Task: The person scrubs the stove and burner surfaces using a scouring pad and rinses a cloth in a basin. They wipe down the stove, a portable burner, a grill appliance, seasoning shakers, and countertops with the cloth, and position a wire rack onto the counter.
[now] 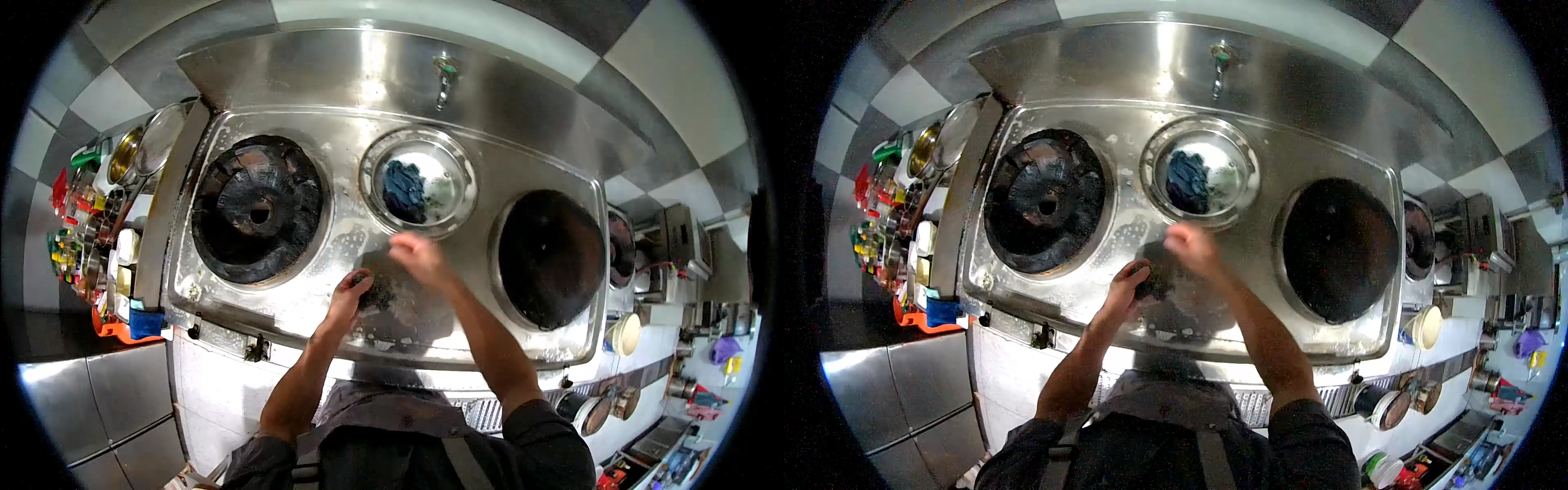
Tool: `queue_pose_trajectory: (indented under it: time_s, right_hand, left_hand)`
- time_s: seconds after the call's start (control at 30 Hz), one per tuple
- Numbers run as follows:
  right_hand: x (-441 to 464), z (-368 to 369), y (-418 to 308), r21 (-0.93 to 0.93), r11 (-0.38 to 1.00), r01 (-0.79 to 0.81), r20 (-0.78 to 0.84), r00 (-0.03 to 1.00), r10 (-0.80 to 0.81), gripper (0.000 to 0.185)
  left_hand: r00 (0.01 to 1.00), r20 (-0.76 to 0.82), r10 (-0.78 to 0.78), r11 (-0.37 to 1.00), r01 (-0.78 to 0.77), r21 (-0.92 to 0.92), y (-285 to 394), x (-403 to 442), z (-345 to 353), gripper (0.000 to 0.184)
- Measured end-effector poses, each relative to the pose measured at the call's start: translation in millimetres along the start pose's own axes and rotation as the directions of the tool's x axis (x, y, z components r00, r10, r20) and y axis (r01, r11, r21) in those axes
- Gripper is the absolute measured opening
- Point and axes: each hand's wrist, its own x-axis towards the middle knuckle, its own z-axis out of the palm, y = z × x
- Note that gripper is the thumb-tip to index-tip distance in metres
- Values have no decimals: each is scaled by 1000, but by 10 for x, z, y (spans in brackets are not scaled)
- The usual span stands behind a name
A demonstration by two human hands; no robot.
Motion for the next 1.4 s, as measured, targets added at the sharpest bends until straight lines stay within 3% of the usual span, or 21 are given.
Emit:
queue_pose_trajectory:
  time_s: [0.03,0.07,0.1,0.17,0.2,0.27,0.3,0.33,0.4,0.5,0.63,0.83,0.93,1.07,1.13,1.17,1.27,1.3,1.33,1.37,1.4]
  right_hand:
    - [272,-103,216,8,1000,1,-102,995,0,33]
    - [618,-159,741,176,984,-33,-158,985,62,31]
    - [707,-410,192,-63,970,-235,-260,942,212,34]
    - [1098,-550,722,-326,897,-299,-335,924,186,53]
    - [1209,-535,739,-320,903,-287,-323,929,181,53]
    - [1371,-452,760,-45,762,-646,-349,725,594,93]
    - [1513,-311,972,-37,775,-631,-306,745,592,106]
    - [1531,-170,724,-249,719,-648,-306,757,577,103]
    - [1597,39,549,-313,703,-639,-251,770,587,98]
    - [1789,-4,948,-49,861,-506,-290,832,472,79]
    - [1593,-613,231,151,889,-433,-305,835,458,77]
    - [1330,-1071,467,-202,890,-410,-308,889,339,68]
    - [1328,-1007,915,-378,827,-417,-218,908,358,66]
    - [1327,-626,1203,-546,783,-298,-299,942,150,91]
    - [1361,-401,893,-517,682,-517,-220,850,478,96]
    - [1451,-266,1024,-571,629,-528,-189,830,525,91]
    - [1579,-81,1214,-393,828,-400,-124,915,383,61]
    - [1553,39,1137,-219,816,-536,-417,807,418,47]
    - [1505,-35,1227,-223,818,-531,-422,809,410,47]
    - [1466,-175,1318,-166,931,-326,-331,907,260,44]
    - [1423,-275,1038,114,951,-288,-252,917,309,42]
  left_hand:
    - [998,-22,59,998,-59,-7,27,-18,-59,27]
    - [997,-37,63,998,-63,-14,51,-90,-108,27]
    - [996,-60,62,998,-63,-5,117,-152,-133,28]
    - [980,-120,159,979,-140,149,161,-240,-212,31]
    - [987,-132,88,993,-77,85,40,-201,-385,32]
    - [969,-240,62,982,-17,187,66,-335,-414,34]
    - [949,-301,96,963,-12,268,139,-448,-326,36]
    - [957,-262,124,970,-61,235,5,-380,-451,33]
    - [968,-218,122,984,-88,157,-187,-348,-555,30]
    - [971,-193,143,974,-104,202,-138,-315,-431,27]
    - [978,-198,74,956,-13,294,51,-248,-238,29]
    - [983,-172,-65,958,109,266,159,-155,-85,31]
    - [989,-118,94,945,-51,323,16,-27,-157,36]
    - [983,-106,148,906,-92,414,-68,24,-258,42]
    - [982,-113,153,893,-88,441,24,-50,-186,44]
    - [982,-144,119,890,-42,453,101,-82,-133,44]
    - [982,-165,91,863,5,505,106,-80,-112,45]
    - [983,-153,103,836,-2,549,107,-59,-107,46]
    - [983,-147,110,836,-12,548,158,-68,-72,46]
    - [983,-120,136,773,-30,634,212,-79,-43,48]
    - [984,-93,154,701,-42,712,245,-105,-33,49]
